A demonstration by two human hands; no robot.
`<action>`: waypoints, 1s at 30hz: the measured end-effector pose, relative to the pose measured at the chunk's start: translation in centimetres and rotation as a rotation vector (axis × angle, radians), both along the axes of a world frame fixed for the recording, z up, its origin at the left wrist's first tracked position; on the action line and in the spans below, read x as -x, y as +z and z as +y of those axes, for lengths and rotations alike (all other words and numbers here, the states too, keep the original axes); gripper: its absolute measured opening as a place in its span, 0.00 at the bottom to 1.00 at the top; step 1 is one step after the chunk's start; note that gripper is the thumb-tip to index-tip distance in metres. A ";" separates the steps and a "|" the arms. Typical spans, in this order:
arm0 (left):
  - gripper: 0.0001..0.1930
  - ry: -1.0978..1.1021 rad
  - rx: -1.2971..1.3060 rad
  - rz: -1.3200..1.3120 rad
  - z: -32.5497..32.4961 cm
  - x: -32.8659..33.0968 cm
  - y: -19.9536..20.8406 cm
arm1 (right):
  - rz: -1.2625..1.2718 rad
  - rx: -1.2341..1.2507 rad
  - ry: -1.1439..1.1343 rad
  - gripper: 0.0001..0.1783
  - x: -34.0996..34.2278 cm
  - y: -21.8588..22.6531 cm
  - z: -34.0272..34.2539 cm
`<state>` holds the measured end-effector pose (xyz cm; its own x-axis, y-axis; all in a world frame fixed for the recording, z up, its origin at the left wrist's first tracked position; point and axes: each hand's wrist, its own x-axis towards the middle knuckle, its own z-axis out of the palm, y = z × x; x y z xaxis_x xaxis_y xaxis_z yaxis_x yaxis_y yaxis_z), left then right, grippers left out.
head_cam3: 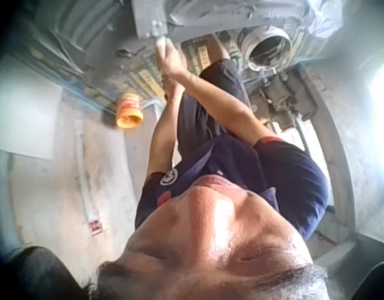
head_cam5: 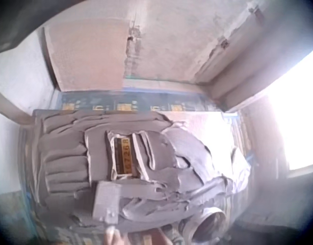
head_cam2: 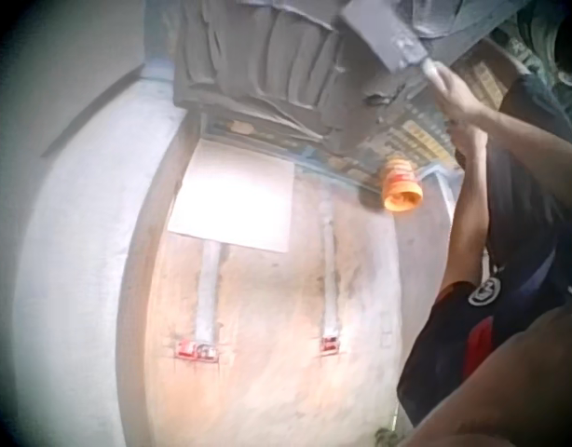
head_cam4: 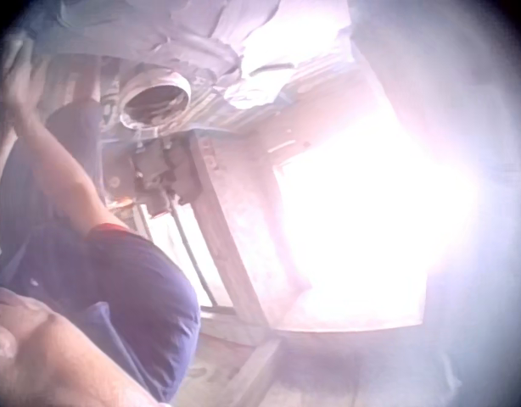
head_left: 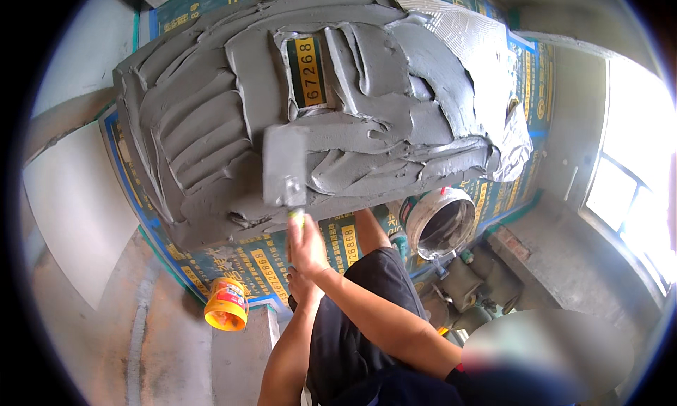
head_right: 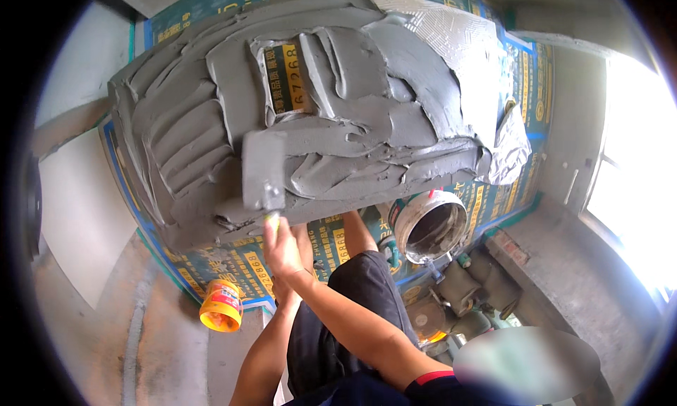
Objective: The person uses a trowel to scoop mortar from a bucket and applies several dollops of it onto the back of a large tile laid on the floor. They then spread and smooth the mortar across the surface of the tile using the trowel before picking the tile up.
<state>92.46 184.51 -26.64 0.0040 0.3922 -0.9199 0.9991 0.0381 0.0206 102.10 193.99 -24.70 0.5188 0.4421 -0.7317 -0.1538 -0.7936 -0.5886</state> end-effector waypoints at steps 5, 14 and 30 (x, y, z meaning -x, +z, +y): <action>0.28 0.031 -0.061 0.077 0.7 -1.4 0.4 | -0.326 0.234 0.622 0.20 -9.8 1.0 -5.1; 0.27 -0.004 -0.067 0.103 0.8 -2.2 0.5 | 0.115 0.044 -0.494 0.26 -22.6 0.7 -14.6; 0.24 0.007 -0.129 0.112 0.0 -3.7 1.1 | -0.887 0.040 1.228 0.20 -34.3 0.0 -3.3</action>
